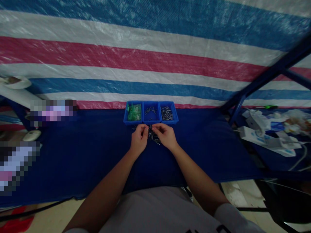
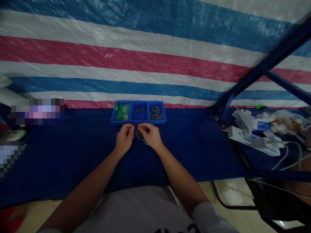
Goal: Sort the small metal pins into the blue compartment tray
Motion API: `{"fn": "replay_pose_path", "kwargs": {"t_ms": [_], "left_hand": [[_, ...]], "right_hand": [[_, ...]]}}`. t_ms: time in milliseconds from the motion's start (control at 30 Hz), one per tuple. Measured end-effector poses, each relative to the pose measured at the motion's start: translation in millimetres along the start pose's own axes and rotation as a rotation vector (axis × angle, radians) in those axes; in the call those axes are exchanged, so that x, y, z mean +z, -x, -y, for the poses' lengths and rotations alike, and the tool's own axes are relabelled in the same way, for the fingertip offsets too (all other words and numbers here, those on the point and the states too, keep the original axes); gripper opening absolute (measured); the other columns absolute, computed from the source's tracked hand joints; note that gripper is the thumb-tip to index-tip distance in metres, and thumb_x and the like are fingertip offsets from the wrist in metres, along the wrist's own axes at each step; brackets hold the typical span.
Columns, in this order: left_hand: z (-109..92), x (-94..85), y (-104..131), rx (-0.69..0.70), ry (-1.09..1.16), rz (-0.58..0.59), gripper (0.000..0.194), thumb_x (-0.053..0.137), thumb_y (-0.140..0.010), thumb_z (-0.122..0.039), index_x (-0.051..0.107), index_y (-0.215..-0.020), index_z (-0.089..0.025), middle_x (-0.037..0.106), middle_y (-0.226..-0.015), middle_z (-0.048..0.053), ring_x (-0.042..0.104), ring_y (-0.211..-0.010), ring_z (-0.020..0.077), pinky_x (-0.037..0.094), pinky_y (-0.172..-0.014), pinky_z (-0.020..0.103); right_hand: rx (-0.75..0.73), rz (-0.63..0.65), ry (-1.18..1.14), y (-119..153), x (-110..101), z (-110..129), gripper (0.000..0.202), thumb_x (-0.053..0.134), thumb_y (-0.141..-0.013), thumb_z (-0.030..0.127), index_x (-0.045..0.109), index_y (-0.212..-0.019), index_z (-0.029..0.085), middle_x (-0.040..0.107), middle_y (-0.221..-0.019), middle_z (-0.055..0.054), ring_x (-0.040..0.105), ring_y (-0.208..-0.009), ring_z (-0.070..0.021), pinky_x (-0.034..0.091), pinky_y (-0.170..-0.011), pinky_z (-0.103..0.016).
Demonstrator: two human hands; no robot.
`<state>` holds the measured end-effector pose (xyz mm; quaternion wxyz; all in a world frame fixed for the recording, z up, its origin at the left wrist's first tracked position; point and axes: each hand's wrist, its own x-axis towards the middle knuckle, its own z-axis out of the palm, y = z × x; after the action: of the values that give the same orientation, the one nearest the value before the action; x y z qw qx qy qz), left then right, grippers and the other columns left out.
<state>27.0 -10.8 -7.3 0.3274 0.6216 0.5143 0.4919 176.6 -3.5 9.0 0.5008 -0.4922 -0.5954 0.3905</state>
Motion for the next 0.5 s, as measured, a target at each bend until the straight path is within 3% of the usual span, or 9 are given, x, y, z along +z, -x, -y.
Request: {"fn": "replay_pose_path", "kwargs": {"t_ms": [500], "left_hand": [[-1.4, -4.3, -3.2, 0.030, -0.056, 0.016, 0.022, 0.047, -0.093, -0.037, 0.058, -0.089, -0.018, 0.055, -0.061, -0.004, 0.053, -0.054, 0.0098, 0.041, -0.056, 0.022]], "right_hand": [[-0.055, 0.007, 0.089, 0.9, -0.9, -2.0, 0.019, 0.066, -0.080, 0.032, 0.073, -0.094, 0.021, 0.074, -0.086, -0.005, 0.068, -0.073, -0.0169, 0.054, -0.069, -0.029]]}}
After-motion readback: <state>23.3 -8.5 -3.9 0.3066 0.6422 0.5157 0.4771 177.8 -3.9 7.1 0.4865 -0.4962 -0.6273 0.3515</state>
